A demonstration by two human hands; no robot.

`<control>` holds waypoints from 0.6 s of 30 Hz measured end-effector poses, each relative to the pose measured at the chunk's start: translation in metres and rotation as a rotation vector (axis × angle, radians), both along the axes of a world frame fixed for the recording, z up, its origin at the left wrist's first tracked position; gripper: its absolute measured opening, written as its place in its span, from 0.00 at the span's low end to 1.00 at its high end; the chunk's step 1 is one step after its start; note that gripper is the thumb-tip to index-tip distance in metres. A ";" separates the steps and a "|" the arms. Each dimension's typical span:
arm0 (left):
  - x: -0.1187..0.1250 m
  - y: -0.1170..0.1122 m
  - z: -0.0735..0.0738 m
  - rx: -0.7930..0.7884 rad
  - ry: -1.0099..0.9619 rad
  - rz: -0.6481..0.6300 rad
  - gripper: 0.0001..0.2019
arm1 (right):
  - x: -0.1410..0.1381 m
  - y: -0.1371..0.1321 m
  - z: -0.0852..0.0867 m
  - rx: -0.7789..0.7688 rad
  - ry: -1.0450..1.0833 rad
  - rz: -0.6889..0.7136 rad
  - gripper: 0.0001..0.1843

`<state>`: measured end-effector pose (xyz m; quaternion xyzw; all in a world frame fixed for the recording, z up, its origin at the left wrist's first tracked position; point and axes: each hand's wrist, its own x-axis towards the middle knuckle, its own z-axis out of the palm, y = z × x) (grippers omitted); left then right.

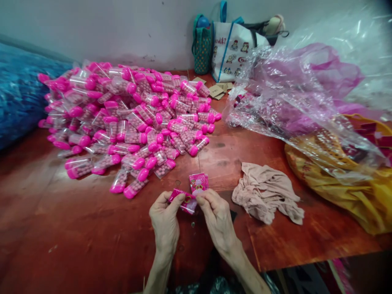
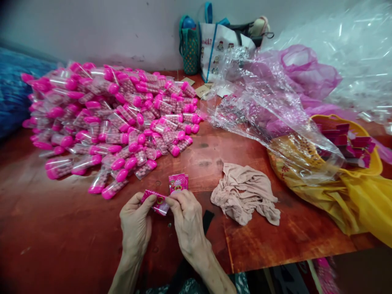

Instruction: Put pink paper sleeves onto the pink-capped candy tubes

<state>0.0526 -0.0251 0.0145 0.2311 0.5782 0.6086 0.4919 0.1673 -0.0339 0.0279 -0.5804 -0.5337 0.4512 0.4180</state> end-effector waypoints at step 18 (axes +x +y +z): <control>-0.035 -0.005 0.008 -0.091 -0.319 0.030 0.07 | -0.027 0.012 -0.010 0.196 -0.163 0.137 0.09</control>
